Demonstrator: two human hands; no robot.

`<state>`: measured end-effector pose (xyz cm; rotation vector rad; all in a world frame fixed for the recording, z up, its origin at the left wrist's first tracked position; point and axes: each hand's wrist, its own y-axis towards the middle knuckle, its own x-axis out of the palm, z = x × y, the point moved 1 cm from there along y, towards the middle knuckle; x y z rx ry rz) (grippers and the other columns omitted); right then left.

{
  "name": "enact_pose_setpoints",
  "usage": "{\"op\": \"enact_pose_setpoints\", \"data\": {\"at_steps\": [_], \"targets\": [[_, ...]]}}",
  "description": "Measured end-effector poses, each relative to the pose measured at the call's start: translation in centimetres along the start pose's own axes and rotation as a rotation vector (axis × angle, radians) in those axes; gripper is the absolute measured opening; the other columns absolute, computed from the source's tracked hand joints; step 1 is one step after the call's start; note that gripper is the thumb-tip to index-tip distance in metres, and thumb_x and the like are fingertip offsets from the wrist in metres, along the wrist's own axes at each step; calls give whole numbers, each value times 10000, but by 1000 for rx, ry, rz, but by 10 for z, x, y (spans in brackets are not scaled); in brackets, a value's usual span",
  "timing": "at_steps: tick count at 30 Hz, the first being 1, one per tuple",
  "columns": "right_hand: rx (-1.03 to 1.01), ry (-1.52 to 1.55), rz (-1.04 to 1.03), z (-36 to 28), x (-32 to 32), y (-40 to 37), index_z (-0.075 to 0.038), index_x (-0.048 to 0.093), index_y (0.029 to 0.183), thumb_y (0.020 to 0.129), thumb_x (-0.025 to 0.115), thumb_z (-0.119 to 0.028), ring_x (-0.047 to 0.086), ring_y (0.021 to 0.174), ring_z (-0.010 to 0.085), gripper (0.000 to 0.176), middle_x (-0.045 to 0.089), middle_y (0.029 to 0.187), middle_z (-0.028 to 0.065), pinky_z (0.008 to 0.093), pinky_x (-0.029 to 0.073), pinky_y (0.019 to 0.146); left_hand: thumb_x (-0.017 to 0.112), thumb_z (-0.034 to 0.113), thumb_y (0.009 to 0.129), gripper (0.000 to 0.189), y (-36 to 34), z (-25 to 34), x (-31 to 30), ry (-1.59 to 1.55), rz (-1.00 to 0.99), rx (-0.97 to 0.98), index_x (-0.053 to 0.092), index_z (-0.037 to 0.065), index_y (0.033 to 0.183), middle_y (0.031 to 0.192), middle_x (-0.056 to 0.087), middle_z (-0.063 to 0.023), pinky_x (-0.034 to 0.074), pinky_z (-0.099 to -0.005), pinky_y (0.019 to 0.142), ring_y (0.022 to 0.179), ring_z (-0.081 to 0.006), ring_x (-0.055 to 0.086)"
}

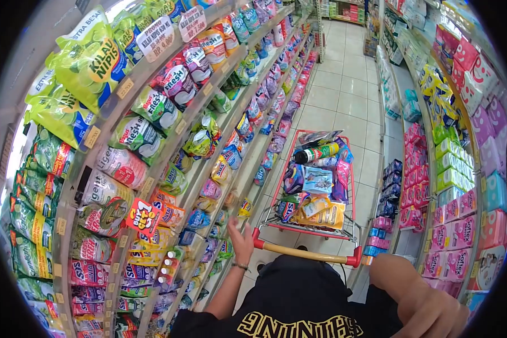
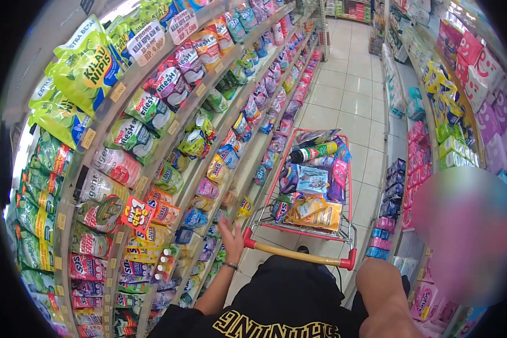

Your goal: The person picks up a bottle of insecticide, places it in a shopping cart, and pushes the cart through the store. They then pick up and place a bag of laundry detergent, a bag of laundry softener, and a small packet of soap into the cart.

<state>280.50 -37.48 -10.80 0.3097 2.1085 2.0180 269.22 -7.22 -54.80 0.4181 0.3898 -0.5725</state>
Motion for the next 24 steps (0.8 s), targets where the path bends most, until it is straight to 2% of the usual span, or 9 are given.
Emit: {"op": "enact_pose_setpoints", "data": {"at_steps": [4, 5, 6, 10, 13, 15, 20, 22, 24], "targets": [[8, -134, -94, -13, 4, 6, -117, 576, 1018, 918, 544, -51, 510, 527, 131, 124, 515, 665, 11, 288, 342, 477, 659, 98, 906, 669, 92, 40, -3, 43, 167, 154, 340, -64, 1471, 1350, 454, -259, 373, -489, 1084, 1265, -404, 458], [10, -139, -64, -11, 7, 9, -117, 571, 913, 926, 534, -66, 513, 522, 131, 64, 506, 656, 10, 286, 347, 474, 664, 86, 885, 677, 117, 52, -3, 68, 228, 216, 349, -64, 1465, 1353, 449, -262, 359, -499, 1097, 1274, -417, 445], [12, -142, -36, -10, 8, 11, -117, 565, 807, 933, 524, -81, 516, 517, 130, 137, 498, 647, 10, 283, 352, 472, 662, 86, 873, 682, 142, 55, -4, 175, 280, 262, 356, -51, 1467, 1352, 453, -260, 348, -508, 1103, 1278, -424, 438], [-14, -196, -27, -18, 13, 12, -122, 567, 803, 950, 510, -131, 523, 508, 127, 158, 509, 648, 6, 287, 350, 466, 661, 101, 851, 694, 228, 65, -12, 371, 369, 265, 380, 2, 1477, 1395, 449, -239, 326, -536, 1113, 1300, -427, 422], [50, -235, -140, -35, 13, 10, -129, 583, 947, 963, 494, -170, 528, 501, 128, 99, 537, 658, 4, 292, 335, 460, 680, 130, 844, 697, 275, 57, -11, 607, 368, 314, 408, 48, 1479, 1456, 434, -197, 327, -549, 1112, 1334, -405, 412], [1, -282, -149, -37, 13, 13, -150, 573, 1106, 969, 492, -170, 529, 492, 135, 161, 560, 663, 11, 295, 322, 458, 705, 153, 827, 714, 295, 49, -8, 730, 305, 347, 429, 79, 1482, 1477, 448, -151, 345, -537, 1103, 1342, -369, 430], [28, -310, -88, -43, 18, 9, -160, 556, 1205, 965, 498, -161, 524, 483, 134, 246, 562, 659, 16, 296, 318, 457, 710, 162, 822, 725, 328, 48, -6, 952, 138, 293, 437, 108, 1491, 1434, 514, -114, 391, -510, 1069, 1311, -327, 489], [3, -355, -107, -45, 20, 9, -160, 543, 1235, 960, 503, -157, 523, 482, 134, 278, 561, 660, 17, 296, 320, 457, 715, 171, 826, 722, 340, 45, -6, 988, 81, 168, 437, 103, 1489, 1425, 526, -133, 396, -527, 1061, 1292, -338, 511], [-11, -421, -125, -46, 21, 11, -152, 546, 1226, 947, 505, -135, 523, 484, 136, 283, 565, 672, 17, 295, 325, 456, 743, 195, 810, 663, 345, 44, -7, 1017, 111, 212, 490, 91, 1413, 1363, 561, -152, 448, -516, 1017, 1236, -356, 561]]}}
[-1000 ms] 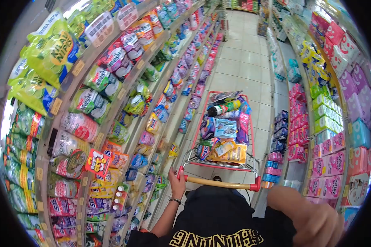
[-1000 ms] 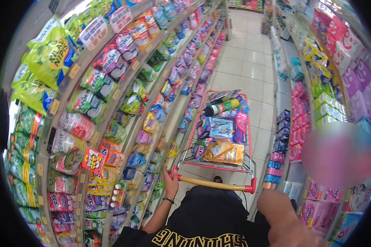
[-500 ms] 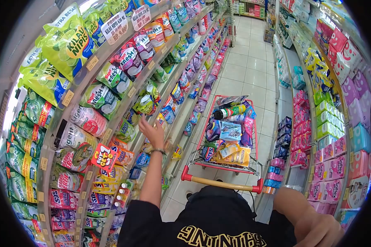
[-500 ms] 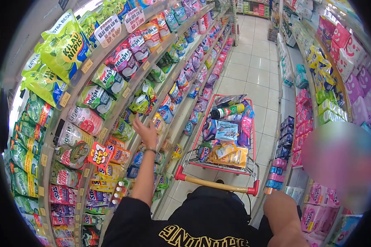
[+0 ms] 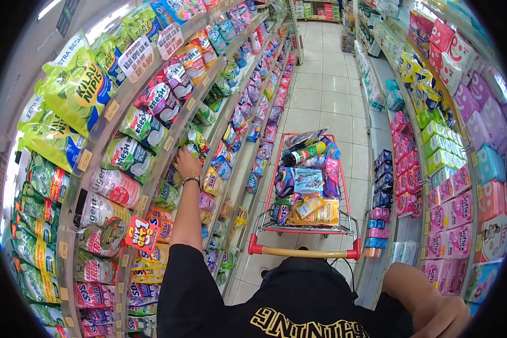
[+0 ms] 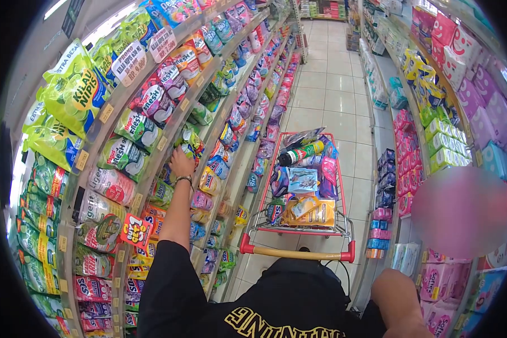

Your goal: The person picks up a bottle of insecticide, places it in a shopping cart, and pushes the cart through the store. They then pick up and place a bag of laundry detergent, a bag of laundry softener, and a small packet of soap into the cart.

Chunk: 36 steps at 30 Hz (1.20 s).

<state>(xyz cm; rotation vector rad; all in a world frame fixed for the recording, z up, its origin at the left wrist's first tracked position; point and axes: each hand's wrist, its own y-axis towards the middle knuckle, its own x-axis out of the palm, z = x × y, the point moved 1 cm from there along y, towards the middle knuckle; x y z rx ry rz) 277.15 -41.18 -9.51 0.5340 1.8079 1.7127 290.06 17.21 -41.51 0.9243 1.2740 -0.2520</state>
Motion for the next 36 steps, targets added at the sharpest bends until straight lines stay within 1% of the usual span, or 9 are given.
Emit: {"op": "enact_pose_setpoints", "data": {"at_steps": [3, 11, 22, 24, 26, 27, 30, 34, 36], "targets": [[48, 82, 27, -2, -4, -3, -147, 542, 1230, 936, 507, -118, 523, 486, 136, 297, 566, 674, 16, 294, 329, 454, 807, 235, 765, 545, 8, -3, -3, -85, -27, 8, 548, 82, 1219, 1224, 615, -149, 546, -491, 891, 1121, -380, 637], [80, 22, -57, -5, -7, -2, -169, 563, 1250, 889, 600, -86, 511, 478, 128, 373, 565, 671, -1, 301, 339, 468, 802, 238, 799, 575, -2, -8, -16, -140, -193, -69, 534, 112, 1292, 1104, 707, -193, 564, -536, 825, 982, -418, 696], [12, 57, 76, -7, -22, -31, -186, 552, 1307, 910, 704, -175, 527, 466, 139, 425, 588, 669, -19, 305, 365, 480, 838, 305, 790, 492, -52, -18, -29, -408, 213, -29, 613, 72, 1160, 1006, 708, -218, 526, -507, 769, 874, -433, 674], [258, 141, 15, -17, -40, -44, -61, 598, 994, 848, 689, 23, 577, 425, 119, 192, 577, 516, 17, 242, 397, 388, 838, 274, 795, 470, -69, -10, -41, -524, 289, -42, 612, 52, 1142, 1010, 702, -209, 522, -489, 785, 871, -401, 675], [437, 117, 163, -24, -48, -87, -40, 654, 655, 776, 674, -152, 633, 553, 232, 166, 676, 677, 105, 383, 514, 526, 838, 244, 800, 449, -92, -1, -53, -654, 358, -50, 611, 32, 1125, 1015, 695, -201, 519, -472, 801, 869, -369, 676], [981, -318, 491, -60, -27, -123, -13, 638, 657, 775, 709, -190, 587, 510, 247, 224, 648, 659, 138, 371, 494, 502, 828, 203, 813, 414, -108, 5, -58, -789, 327, -117, 609, 17, 1111, 1024, 689, -173, 521, -439, 805, 887, -316, 674], [1255, 76, 768, 9, -7, -171, 38, 633, 1003, 861, 714, -131, 561, 633, 122, 235, 614, 736, 45, 270, 454, 589, 777, 88, 863, 311, -163, 40, -74, -1475, -15, -417, 604, 4, 1109, 1035, 676, -84, 538, -354, 797, 919, -183, 666], [1626, -102, 499, 65, 39, -287, -17, 516, 1323, 934, 704, -179, 619, 1029, 177, 462, 629, 1130, 98, 322, 518, 863, 725, 29, 887, 310, -243, 106, -101, -1898, -422, -691, 588, 30, 1165, 1075, 681, -69, 576, -336, 784, 914, -167, 688], [1793, 334, 931, 71, 68, -334, -97, 411, 1445, 952, 702, -195, 592, 1183, 210, 581, 599, 1257, 103, 372, 511, 948, 727, 51, 897, 303, -283, 137, -107, -1928, -583, -841, 582, 19, 1161, 1084, 682, -81, 582, -336, 786, 937, -186, 698]]}}
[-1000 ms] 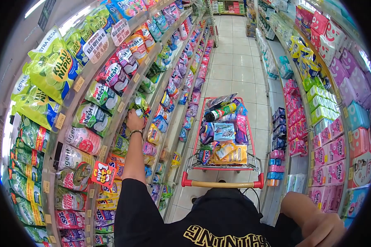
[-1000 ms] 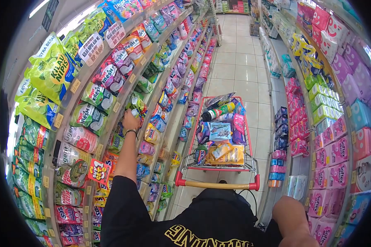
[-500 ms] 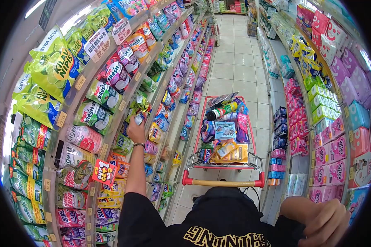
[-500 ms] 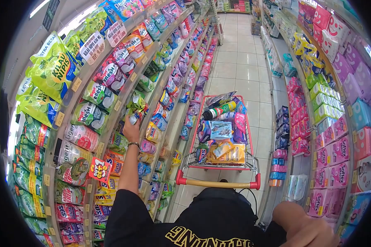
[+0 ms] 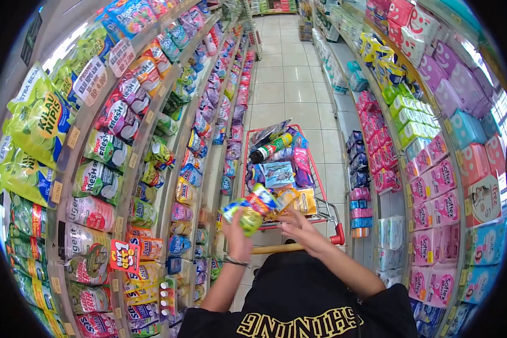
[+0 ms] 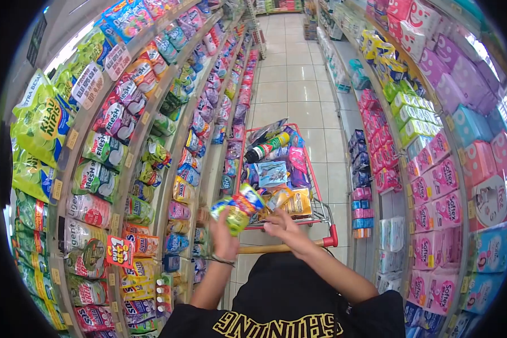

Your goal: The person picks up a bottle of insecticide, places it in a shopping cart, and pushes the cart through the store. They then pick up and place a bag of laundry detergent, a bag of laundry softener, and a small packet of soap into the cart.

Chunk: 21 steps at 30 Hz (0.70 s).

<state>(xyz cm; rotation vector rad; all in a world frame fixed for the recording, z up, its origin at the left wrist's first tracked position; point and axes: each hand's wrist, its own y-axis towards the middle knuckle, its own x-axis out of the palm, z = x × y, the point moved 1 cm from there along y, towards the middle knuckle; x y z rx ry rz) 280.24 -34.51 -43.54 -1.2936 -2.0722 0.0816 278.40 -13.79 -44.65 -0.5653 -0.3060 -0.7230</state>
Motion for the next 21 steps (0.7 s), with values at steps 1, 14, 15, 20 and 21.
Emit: {"op": "enact_pose_setpoints", "data": {"at_steps": [1, 14, 15, 20, 21], "targets": [[-4, 5, 8, 7, 2, 4, -97, 411, 1445, 952, 702, -195, 592, 1183, 210, 581, 599, 1257, 103, 372, 511, 948, 730, 53, 898, 306, -15, -17, 9, -7, 6, -48, 579, 16, 1162, 1090, 681, -88, 583, -332, 792, 942, -189, 699], [-265, 220, 531, 6, -92, 40, -39, 583, 1180, 852, 792, -75, 715, 890, 195, 391, 704, 1040, 88, 353, 603, 769, 746, 136, 924, 362, -65, -76, -2, 481, -556, -70, 557, 45, 1220, 1126, 685, -95, 567, -342, 894, 1080, -187, 666], [-262, 218, 530, 2, -106, 49, -39, 583, 1180, 852, 792, -75, 715, 890, 195, 391, 704, 1040, 88, 353, 603, 769, 750, 143, 915, 338, -61, -65, -9, 717, -629, 103, 574, 37, 1184, 1094, 693, -103, 550, -362, 900, 1060, -211, 673], [-242, 63, 597, -8, -171, 106, -14, 590, 1125, 814, 762, -14, 721, 811, 196, 356, 705, 988, 97, 346, 608, 710, 685, 233, 937, 273, -51, -47, -43, 1349, -716, 525, 633, 47, 1129, 1048, 699, -134, 485, -449, 927, 1038, -331, 649], [-248, 85, 535, -4, -185, 120, 0, 554, 1155, 796, 752, -9, 720, 829, 213, 410, 693, 1008, 119, 350, 609, 718, 685, 233, 937, 273, -52, -50, -48, 1348, -713, 527, 633, 47, 1129, 1048, 699, -134, 485, -449, 927, 1038, -331, 649]]}}
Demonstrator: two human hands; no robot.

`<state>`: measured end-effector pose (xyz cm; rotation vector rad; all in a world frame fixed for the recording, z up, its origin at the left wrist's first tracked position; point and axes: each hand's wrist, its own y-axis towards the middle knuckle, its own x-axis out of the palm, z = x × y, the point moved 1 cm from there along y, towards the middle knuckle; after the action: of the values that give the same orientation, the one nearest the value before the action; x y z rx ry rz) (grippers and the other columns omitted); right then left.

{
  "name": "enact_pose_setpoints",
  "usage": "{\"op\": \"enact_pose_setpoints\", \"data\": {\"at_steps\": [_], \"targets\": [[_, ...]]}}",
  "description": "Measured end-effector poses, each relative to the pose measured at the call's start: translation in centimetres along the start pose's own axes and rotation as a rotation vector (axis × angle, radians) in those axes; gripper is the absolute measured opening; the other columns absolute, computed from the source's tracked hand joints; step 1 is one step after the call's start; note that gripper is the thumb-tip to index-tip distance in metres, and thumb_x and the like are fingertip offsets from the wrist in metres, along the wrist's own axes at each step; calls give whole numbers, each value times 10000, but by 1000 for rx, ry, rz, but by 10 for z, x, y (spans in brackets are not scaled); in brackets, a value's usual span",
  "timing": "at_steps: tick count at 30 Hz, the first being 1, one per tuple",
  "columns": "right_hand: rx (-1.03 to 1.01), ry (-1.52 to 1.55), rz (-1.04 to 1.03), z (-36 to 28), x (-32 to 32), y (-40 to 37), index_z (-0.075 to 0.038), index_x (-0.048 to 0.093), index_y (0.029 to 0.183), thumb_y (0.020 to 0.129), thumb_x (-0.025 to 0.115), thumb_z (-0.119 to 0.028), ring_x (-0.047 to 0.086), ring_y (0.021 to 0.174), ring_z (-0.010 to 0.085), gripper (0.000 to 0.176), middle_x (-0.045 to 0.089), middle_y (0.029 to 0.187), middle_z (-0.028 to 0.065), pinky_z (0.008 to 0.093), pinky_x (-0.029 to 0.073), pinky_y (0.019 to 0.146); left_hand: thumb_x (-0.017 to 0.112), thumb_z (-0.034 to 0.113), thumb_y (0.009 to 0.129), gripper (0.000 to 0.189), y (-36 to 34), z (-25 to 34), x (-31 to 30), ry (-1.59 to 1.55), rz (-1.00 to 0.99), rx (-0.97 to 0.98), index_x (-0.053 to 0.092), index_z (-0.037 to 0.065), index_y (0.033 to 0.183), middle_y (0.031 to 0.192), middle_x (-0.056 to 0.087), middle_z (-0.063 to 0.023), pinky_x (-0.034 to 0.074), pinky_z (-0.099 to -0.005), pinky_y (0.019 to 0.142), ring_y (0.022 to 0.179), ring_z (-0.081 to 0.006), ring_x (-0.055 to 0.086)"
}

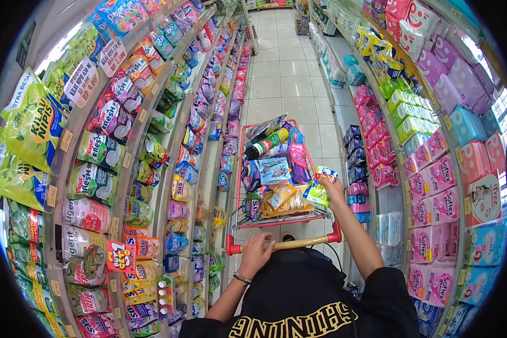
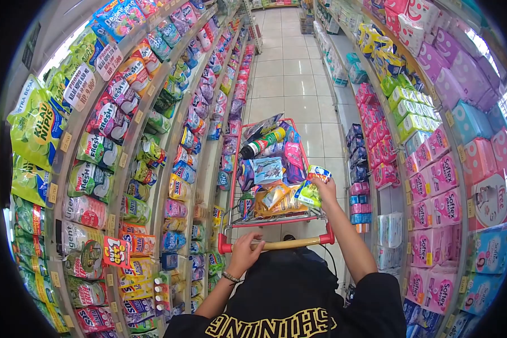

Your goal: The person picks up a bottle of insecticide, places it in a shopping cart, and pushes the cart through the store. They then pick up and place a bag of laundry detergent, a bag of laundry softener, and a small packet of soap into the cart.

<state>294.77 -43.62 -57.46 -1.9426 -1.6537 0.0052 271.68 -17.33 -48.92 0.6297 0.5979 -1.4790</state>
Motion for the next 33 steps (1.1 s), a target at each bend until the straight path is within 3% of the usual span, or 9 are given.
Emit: {"op": "enact_pose_setpoints", "data": {"at_steps": [3, 7, 11, 16, 21, 25, 26, 29, 33], "targets": [[31, -160, 9, 14, 4, 33, 14, 476, 1247, 802, 746, -31, 726, 821, 247, 522, 677, 1030, 158, 389, 619, 699, 654, 267, 954, 267, -10, -15, 15, -107, -64, -141, 646, 65, 1128, 1051, 693, -116, 459, -443, 928, 1037, -333, 640], [10, -214, -133, 35, 19, 56, 9, 430, 1287, 760, 796, -31, 722, 828, 269, 643, 667, 1042, 186, 392, 617, 705, 630, 321, 966, 280, -18, -23, 27, 86, -44, -4, 666, 82, 1107, 1027, 674, -102, 417, -429, 920, 1024, -308, 623], [-254, -687, -89, 75, 10, 80, 0, 572, 1226, 791, 795, -140, 704, 971, 221, 509, 708, 1084, 132, 357, 559, 848, 633, 320, 964, 284, -19, -26, 33, 172, -49, 13, 678, 77, 1103, 1005, 662, -91, 387, -425, 942, 1042, -289, 610], [-239, -555, -171, 64, 24, 68, -29, 617, 1222, 801, 793, -222, 694, 1007, 206, 495, 721, 1097, 128, 354, 534, 895, 633, 330, 960, 286, -19, -23, 34, 178, -34, 3, 685, 80, 1089, 986, 657, -89, 387, -430, 935, 1018, -292, 608], [-430, -951, -262, 51, 33, 55, -18, 594, 1263, 794, 790, -201, 664, 1086, 343, 541, 676, 1156, 202, 433, 518, 941, 629, 332, 961, 282, -19, -20, 34, 182, -13, 4, 689, 86, 1085, 979, 655, -89, 387, -433, 921, 1003, -292, 605], [-777, -998, -100, 48, 44, 35, -18, 319, 1536, 844, 765, -222, 553, 1206, 440, 848, 504, 1330, 288, 474, 467, 1010, 637, 323, 945, 265, -17, -19, 34, 223, -11, 13, 698, 90, 1053, 983, 662, -88, 392, -426, 904, 990, -296, 601], [-623, -1139, -142, 49, 44, 33, -11, 181, 1587, 882, 737, -265, 498, 1264, 459, 934, 433, 1388, 301, 476, 440, 1042, 640, 319, 942, 260, -18, -20, 36, 230, -9, 13, 700, 92, 1051, 982, 662, -86, 393, -427, 903, 989, -296, 600], [-444, -1340, -114, 47, 49, 22, -4, 197, 1582, 897, 720, -311, 474, 1283, 468, 915, 424, 1395, 296, 485, 434, 1049, 638, 317, 942, 257, -18, -17, 35, 236, 0, 12, 701, 93, 1052, 981, 662, -82, 393, -427, 899, 983, -291, 599], [-537, -1336, -60, 58, 48, 39, 2, 216, 1573, 892, 722, -350, 473, 1284, 451, 918, 380, 1444, 301, 465, 426, 1072, 637, 319, 943, 260, -19, -20, 37, 216, 32, 29, 701, 92, 1052, 981, 662, -81, 393, -426, 895, 976, -287, 598]]}}
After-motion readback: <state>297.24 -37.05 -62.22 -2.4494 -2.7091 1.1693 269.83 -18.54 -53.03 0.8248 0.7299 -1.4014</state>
